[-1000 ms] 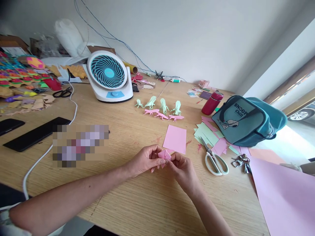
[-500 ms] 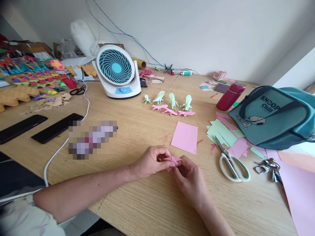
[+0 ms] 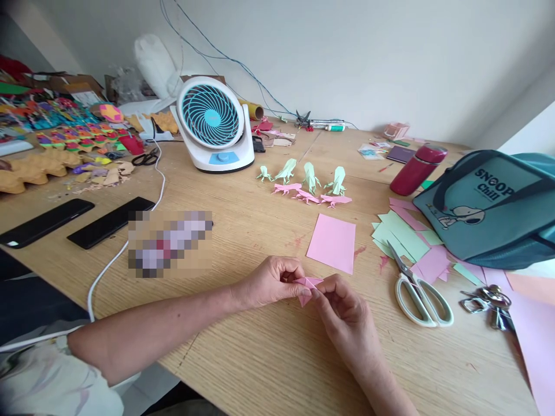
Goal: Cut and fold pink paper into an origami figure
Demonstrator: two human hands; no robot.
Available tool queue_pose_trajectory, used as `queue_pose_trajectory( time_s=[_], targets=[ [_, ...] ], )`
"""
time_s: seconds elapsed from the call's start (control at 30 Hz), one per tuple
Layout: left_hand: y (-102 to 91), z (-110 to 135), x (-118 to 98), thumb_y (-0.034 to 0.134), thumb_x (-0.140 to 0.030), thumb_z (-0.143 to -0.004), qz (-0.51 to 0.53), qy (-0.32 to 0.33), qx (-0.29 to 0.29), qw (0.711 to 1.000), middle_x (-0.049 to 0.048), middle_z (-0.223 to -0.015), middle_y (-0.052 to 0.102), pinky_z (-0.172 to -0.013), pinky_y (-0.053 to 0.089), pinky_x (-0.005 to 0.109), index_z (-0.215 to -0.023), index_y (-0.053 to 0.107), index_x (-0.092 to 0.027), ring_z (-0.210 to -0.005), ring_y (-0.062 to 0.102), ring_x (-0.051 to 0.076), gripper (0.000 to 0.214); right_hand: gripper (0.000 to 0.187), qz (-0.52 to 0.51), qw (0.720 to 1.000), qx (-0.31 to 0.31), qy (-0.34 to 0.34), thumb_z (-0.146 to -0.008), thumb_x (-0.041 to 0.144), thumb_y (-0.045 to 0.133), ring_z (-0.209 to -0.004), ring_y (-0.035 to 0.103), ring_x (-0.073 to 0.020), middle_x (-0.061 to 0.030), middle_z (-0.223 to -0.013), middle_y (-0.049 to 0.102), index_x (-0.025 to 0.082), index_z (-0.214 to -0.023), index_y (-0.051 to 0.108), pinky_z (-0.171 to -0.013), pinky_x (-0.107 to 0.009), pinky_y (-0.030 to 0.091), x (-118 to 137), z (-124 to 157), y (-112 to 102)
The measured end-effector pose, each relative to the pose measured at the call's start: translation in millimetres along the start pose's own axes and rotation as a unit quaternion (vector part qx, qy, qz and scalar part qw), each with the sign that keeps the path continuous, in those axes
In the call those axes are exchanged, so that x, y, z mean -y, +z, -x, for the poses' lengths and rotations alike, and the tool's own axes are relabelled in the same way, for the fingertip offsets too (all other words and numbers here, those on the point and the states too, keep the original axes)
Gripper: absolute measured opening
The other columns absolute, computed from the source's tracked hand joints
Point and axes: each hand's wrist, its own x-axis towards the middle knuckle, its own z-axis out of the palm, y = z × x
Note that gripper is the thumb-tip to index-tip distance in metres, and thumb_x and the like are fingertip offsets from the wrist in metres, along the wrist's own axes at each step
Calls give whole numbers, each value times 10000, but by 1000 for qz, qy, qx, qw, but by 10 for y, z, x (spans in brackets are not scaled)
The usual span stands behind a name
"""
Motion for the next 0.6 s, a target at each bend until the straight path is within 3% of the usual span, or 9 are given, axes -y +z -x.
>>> queue_pose_trajectory(
  time_s=[0.2, 0.6],
  targets=[
    [15, 16, -15, 752, -363, -760, -47, 18, -1, 999, -22, -620, 539, -527, 312, 207, -637, 587, -125, -572, 420, 70, 315, 208, 32, 999, -11, -25, -932, 329, 578, -750, 590, -181, -29, -769, 600, 219, -756, 593, -694, -289, 462, -1, 10, 4],
    [-5, -39, -48, 794, -452, -682, 38, -37, -12, 999, -63, -570, 486, -522, 279, 203, -630, 540, -139, -548, 388, 54, 407, 228, -20, 999, 28, 17, -937, 380, 567, -685, 511, -150, -7, -726, 567, 210, -787, 595, -634, -251, 421, 39, 11, 59]
  ],
)
